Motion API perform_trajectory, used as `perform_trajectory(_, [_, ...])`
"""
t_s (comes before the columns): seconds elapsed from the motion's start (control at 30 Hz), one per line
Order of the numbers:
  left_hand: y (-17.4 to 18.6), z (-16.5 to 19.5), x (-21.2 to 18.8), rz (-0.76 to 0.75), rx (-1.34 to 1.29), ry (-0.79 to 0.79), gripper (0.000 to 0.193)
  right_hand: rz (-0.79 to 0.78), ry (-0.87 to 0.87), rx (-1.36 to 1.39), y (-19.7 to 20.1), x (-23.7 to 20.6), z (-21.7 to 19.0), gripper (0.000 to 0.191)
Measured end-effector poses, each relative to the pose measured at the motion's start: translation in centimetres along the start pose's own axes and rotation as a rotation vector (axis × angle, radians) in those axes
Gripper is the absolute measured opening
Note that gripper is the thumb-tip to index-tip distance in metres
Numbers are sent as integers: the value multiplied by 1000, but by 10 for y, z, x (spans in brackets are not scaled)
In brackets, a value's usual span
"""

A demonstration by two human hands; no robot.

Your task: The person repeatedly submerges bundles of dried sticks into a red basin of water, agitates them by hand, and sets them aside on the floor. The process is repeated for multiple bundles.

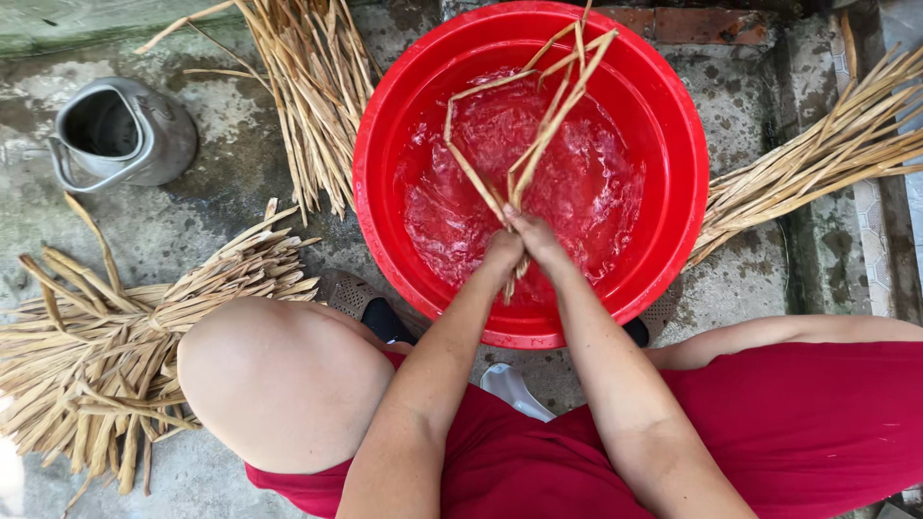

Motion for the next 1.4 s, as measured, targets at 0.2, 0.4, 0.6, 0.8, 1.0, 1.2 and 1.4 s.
perform_trajectory(0.2, [-8,22,-55,-364,203,-75,25,-262,-100,632,20,-19,-15,59])
perform_trajectory(0.4, [36,52,-76,-185,417,-186,29,-122,-99,888,2,-48,-44,44])
perform_trajectory(0.6, [73,91,-167,-184,958,-481,50,-47,-457,1086,10,-41,-43,18])
perform_trajectory(0.8, [154,149,-234,-268,912,-518,45,213,-259,1463,135,12,-30,21])
perform_trajectory(1.0, [189,163,-210,-48,565,-332,41,73,-134,1277,105,-25,-70,92])
perform_trajectory(1.2, [112,113,-174,-110,524,-395,48,-184,-155,959,-24,-100,-107,31])
perform_trajectory(1.4, [87,100,-199,-183,807,-516,51,-117,-310,1016,19,-34,-46,21])
Point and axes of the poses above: each hand's wrist, its own x-axis towards the middle knuckle, its own y-axis out of the back of the hand, z = x × y, the point moved 5 cm from there along x, towards the middle knuckle, and after that the axes turned 11 degrees about z, right-handed, at the moved point
